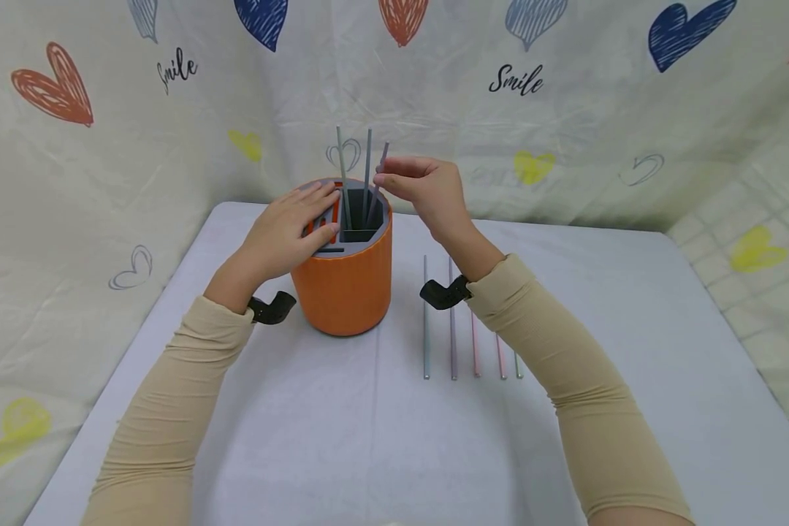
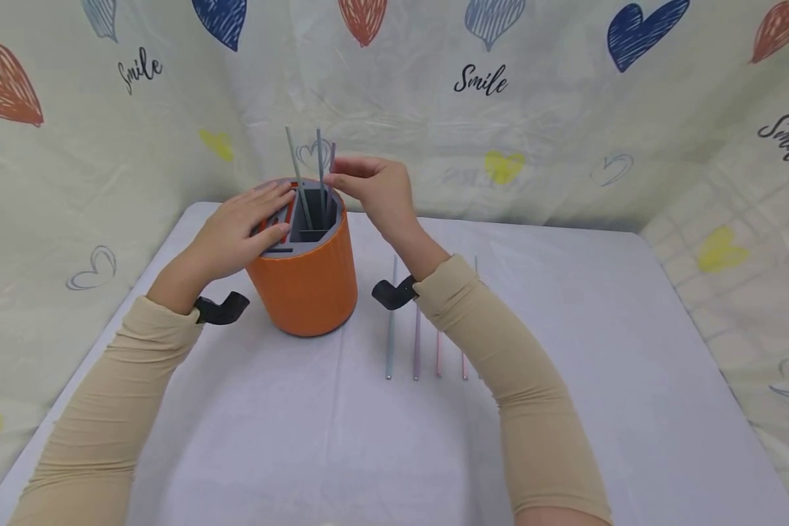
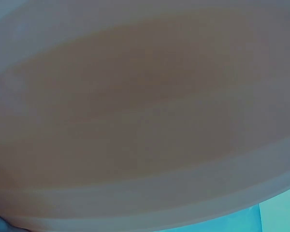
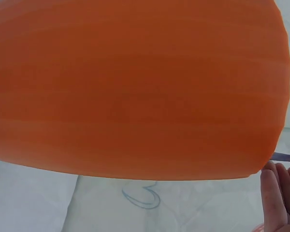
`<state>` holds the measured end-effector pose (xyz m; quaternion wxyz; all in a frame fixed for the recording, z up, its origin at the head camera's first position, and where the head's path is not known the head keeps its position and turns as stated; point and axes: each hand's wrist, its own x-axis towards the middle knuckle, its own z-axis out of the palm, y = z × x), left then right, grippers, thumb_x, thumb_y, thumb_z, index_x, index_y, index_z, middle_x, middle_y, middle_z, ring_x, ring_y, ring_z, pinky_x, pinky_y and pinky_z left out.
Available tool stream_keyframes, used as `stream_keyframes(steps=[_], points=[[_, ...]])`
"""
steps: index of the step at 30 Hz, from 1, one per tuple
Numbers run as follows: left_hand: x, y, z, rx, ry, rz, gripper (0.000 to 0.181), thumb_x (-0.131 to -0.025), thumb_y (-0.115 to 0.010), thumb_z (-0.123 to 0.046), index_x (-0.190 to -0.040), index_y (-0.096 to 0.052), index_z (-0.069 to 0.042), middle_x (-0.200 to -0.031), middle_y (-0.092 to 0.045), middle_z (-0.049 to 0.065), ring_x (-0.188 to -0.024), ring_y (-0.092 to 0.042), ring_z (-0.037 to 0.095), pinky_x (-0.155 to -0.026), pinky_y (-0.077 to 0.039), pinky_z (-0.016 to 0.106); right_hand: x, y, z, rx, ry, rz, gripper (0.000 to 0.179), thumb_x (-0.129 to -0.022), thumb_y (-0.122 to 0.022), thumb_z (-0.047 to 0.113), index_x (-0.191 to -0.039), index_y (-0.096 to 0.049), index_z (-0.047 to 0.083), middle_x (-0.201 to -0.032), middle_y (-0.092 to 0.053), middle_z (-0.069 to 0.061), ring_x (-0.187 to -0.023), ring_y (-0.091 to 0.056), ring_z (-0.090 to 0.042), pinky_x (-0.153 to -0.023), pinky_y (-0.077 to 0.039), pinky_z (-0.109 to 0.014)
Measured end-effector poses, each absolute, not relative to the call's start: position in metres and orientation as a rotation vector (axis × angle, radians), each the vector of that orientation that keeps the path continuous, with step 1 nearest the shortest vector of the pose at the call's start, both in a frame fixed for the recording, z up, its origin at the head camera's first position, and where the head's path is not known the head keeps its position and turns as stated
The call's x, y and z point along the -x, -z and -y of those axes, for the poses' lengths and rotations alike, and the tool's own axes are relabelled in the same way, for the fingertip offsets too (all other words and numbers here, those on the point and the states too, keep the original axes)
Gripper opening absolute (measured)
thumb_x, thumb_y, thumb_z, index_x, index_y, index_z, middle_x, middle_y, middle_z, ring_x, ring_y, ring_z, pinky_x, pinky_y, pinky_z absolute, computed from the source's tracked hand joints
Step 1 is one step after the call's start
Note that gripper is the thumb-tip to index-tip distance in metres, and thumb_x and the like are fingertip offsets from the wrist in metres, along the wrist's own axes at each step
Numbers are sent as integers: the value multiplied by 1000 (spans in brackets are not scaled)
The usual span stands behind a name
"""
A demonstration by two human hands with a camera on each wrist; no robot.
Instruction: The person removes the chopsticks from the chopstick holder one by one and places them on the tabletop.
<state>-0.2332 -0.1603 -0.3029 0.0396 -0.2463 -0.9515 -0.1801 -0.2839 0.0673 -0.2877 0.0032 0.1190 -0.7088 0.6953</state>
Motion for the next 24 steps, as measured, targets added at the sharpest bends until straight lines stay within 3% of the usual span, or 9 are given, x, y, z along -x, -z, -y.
stream_keyframes(steps=[10,24], points=[[233,301,159,768,557,2903,57,-97,-37,-41,-146,-31,-11,-154,-23,4,-143,-16,25,-118,-13,43,278,274,-67,-466,-2188,2082,26,-76,-75,12,-98,-71,-3,-85,-71,-4,-82,-69,-16,-82,-56,-30],[233,303,161,786,545,2881,57,-97,-38,-40,-145,-32,-9,-154,-23,4,-143,-16,24,-118,-13,42,243,191,-96,-595,-2310,1500,18,-72,-73,-5,-89,-71,-9,-78,-70,-14,-77,-70,-25,-79,-56,-35]])
